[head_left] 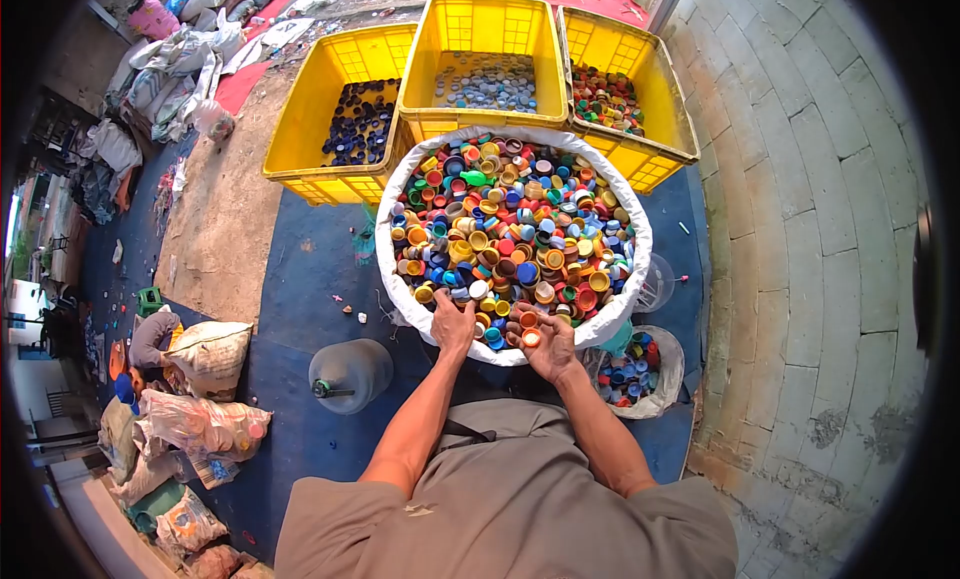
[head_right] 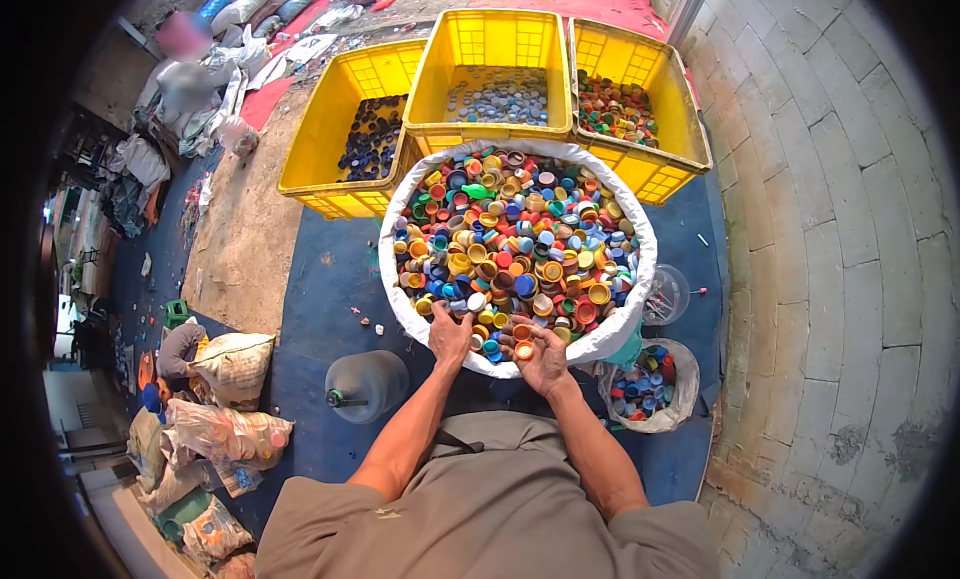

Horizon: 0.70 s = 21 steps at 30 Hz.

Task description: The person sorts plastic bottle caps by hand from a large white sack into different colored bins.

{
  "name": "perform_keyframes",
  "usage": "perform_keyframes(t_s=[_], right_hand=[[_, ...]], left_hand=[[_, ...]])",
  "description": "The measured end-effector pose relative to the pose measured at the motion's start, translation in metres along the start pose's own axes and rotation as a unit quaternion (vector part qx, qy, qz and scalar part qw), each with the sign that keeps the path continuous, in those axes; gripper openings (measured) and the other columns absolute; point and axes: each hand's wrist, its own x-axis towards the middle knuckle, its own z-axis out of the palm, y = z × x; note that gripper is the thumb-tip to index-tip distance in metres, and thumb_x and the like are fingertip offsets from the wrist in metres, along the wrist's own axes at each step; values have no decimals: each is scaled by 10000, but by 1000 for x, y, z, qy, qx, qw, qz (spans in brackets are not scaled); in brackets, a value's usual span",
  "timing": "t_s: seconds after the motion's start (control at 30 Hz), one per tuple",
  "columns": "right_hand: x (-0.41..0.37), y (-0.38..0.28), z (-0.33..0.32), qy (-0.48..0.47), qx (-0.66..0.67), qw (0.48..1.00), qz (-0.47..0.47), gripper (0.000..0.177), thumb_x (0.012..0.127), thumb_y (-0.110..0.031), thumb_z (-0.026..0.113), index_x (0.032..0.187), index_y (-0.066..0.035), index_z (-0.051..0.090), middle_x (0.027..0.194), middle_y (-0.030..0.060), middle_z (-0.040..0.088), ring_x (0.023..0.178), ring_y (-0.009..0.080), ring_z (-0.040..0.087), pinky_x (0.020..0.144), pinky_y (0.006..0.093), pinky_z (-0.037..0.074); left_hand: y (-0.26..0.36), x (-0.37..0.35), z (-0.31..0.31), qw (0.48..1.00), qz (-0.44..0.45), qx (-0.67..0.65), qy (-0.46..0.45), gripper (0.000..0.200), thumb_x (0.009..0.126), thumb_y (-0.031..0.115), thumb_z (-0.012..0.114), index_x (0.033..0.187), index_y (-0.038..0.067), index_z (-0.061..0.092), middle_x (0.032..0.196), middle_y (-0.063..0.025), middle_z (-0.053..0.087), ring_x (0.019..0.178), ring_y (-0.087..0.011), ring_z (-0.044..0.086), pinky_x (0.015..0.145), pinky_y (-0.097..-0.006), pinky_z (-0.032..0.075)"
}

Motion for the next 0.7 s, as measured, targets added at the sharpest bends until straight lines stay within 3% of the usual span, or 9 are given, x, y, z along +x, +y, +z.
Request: perform_keyframes(t_s=[0.13,0.23,0.3,0.37,0.43,0.5,0.53,0.67,0.7], right_hand=[[2,5,-5,14,3,1000,8,429,853,-215,493,1214,17,480,1098,172,572,985,286,588,885,398,497],[0,4,1,25,6,1000,3,408,854,-212,495,1199,7,488,1090,172,578,985,287,587,871,404,496],[0,2,5,33,9,999,-9,402,846,-201,491,1187,12,499,1079,162,587,977,280,588,857,394,490],[2,1,6,38,15,999,-29,405,833,-187,485,1175,28,511,1065,151,597,965,268,588,839,374,479],[1,-3,14,69,36,996,-45,380,834,-177,477,1147,36,520,1063,156,612,954,268,594,826,370,469],[5,-5,10,96,60,993,-44,357,844,-170,467,1131,38,517,1067,161,609,958,271,596,820,371,474],[6,-6,7,78,73,993,-42,346,854,-164,459,1127,42,507,1072,164,607,973,275,598,821,370,482],[8,-9,3,87,76,993,-36,330,865,-170,445,1114,41,503,1086,168,601,986,286,608,848,396,501],[4,-12,9,86,72,993,-38,321,843,-167,500,1106,18,492,1033,144,589,950,269,594,841,373,484]], left_hand=[[9,0,-16,996,-24,-78,-27,658,737,347,780,1147,-12,412,939,-207,657,840,-332,661,732,-425,513],[20,-1,-29,953,-104,-268,-95,657,753,395,772,1124,-22,427,915,-176,658,814,-255,663,673,-336,525],[24,4,-42,838,-187,-451,-243,472,859,331,657,1155,24,454,845,-60,574,614,-100,527,487,-214,427],[26,1,-49,691,-195,-619,-317,374,879,343,583,1145,85,531,856,4,553,632,-79,526,442,-203,383],[35,-5,-57,594,-209,-690,-356,414,838,236,538,1225,86,538,893,-22,566,654,-132,556,495,-226,416],[28,-4,-40,591,-226,-694,-345,398,801,178,547,1175,43,543,959,-72,593,729,-176,609,558,-259,496],[23,-2,-32,536,-211,-728,-371,379,764,123,565,1126,14,540,1010,-109,603,810,-209,637,663,-309,562],[20,-2,-14,540,-253,-725,-344,389,724,-21,587,1107,30,543,1078,-141,604,934,-274,624,798,-363,572],[21,-3,-14,534,-252,-731,-342,376,731,-16,578,1102,37,548,1084,-149,603,949,-292,621,836,-379,559]])
